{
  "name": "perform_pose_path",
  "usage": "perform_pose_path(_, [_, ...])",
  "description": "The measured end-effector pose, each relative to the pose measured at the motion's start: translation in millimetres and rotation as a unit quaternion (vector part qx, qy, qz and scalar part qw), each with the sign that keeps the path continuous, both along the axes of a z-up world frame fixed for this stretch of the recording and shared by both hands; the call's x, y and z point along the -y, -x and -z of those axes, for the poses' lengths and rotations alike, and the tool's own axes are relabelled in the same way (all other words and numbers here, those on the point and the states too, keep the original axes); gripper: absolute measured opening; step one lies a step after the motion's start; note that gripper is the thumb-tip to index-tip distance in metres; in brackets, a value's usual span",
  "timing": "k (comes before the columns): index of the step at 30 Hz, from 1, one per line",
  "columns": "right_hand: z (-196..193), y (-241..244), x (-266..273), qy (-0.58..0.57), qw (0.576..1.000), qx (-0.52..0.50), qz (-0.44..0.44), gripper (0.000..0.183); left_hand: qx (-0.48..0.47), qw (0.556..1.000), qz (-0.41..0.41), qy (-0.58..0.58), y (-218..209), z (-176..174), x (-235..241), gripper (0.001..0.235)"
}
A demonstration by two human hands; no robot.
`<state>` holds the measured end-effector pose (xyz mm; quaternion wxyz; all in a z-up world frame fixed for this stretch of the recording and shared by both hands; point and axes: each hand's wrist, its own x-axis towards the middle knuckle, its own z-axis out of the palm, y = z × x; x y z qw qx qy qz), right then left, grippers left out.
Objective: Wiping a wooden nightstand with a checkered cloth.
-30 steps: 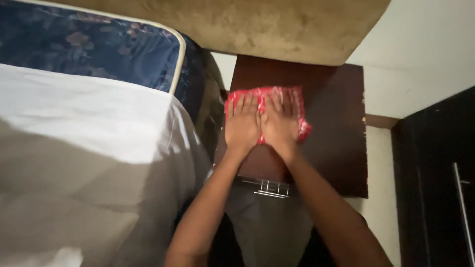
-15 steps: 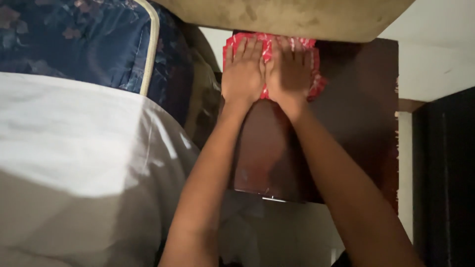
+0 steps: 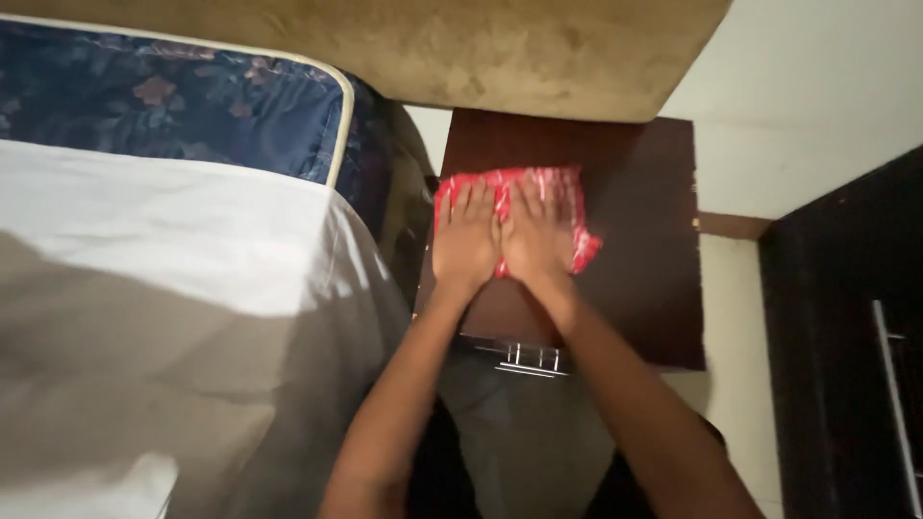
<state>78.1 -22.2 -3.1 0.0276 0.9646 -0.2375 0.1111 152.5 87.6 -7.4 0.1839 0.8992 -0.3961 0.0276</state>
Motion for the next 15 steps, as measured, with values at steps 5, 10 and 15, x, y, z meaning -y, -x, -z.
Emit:
perform_pose_path(5, [1,46,-32,-0.079,0.996,0.025,-0.011,0.065,0.012,0.998,0.057,0.011,35,-12,-42,0.056])
perform_pose_path(10, [-10,64,-57,-0.075,0.995,0.064,-0.013,0.061,0.023,0.990,0.119,0.070,50,-11,-63,0.051])
perform_pose_path(15, [-7,51,-50,-0.134,0.990,0.036,0.013,0.063,-0.003,0.992,0.106,0.070,34,-12,-50,0.051])
